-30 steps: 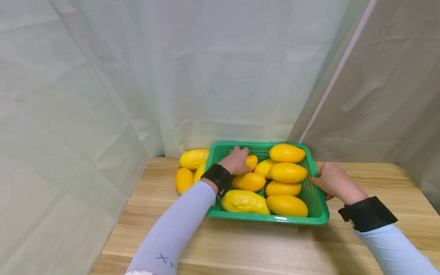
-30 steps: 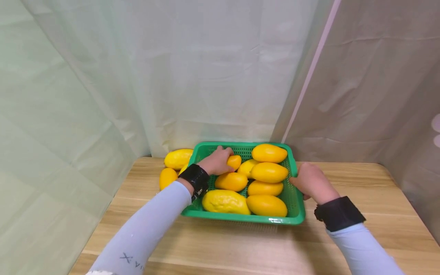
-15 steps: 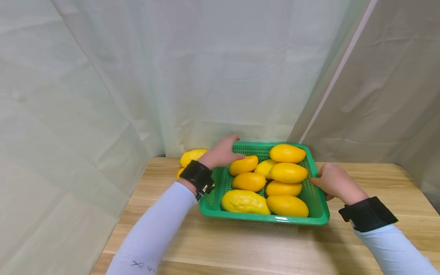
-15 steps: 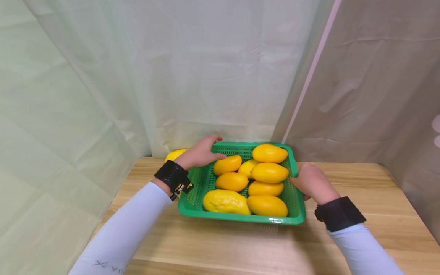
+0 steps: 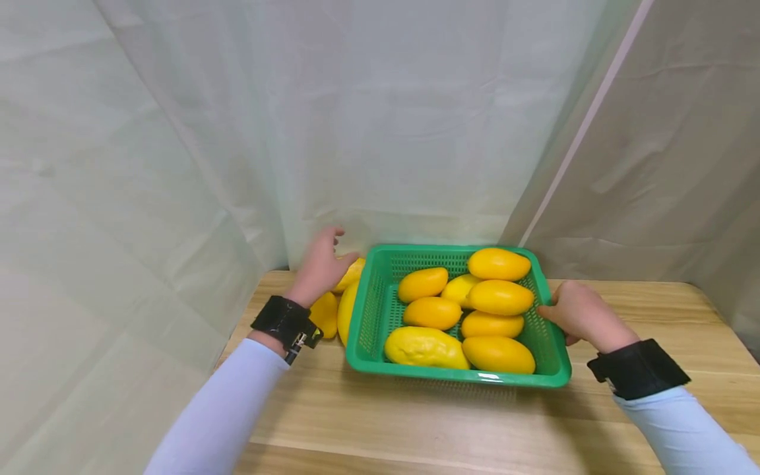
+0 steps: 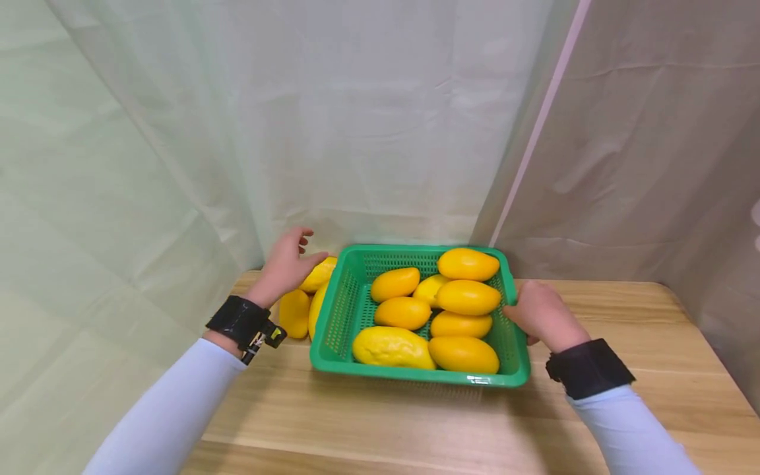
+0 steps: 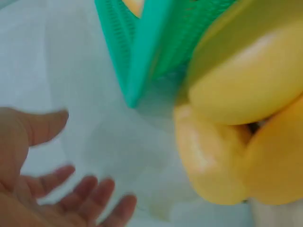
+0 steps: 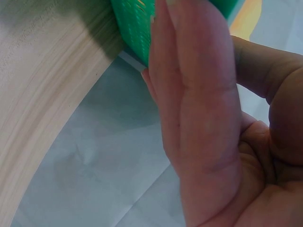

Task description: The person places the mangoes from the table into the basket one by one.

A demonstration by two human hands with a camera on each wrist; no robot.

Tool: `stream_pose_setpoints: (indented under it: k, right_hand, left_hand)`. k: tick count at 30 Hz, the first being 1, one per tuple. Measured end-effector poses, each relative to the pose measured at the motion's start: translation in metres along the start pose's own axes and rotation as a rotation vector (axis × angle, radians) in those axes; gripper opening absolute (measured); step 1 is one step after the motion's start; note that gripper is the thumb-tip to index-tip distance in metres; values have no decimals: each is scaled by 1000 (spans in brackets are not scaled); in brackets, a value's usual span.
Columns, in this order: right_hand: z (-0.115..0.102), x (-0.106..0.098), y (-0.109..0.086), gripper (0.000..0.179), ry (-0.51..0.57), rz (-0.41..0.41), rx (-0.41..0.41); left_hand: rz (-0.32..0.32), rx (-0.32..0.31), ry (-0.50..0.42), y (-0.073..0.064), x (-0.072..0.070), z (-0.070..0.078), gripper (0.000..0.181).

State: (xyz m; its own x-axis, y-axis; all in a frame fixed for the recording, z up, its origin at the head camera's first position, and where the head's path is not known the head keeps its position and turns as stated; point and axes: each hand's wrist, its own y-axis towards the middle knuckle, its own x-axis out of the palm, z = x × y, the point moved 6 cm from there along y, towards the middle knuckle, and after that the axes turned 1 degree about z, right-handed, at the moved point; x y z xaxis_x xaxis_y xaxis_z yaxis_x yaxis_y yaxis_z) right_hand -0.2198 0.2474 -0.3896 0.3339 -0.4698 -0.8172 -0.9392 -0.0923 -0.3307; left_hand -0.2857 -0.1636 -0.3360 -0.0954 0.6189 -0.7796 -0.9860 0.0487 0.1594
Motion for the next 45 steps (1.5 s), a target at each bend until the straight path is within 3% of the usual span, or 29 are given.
stream_pose_setpoints:
  k: [6,13,17,25,33,45]
  right_hand:
    - [-1,-1,1,30,1,4,-7]
    - [-4,-3,2,30,-3,3,-12]
    - [-4,-3,2,30,-4,6,-16]
    - [-1,-3,1,29,-5,7,-8]
    - [-1,-1,1,29,-2,4,-10]
    - [1,0,1,30,-2,11,-11]
  left_hand:
    - [162,-155,70,-15,-10,-36,65]
    - [201,-259,141,-36,-5,-66,73]
    - [161,-317,184,-47,0,-79,74]
    - [5,-453,120,-62,19,-100,77]
    - [-74,-493,101,-66,38,-112,75]
    - [-116,-496,99,-67,44,-109,70]
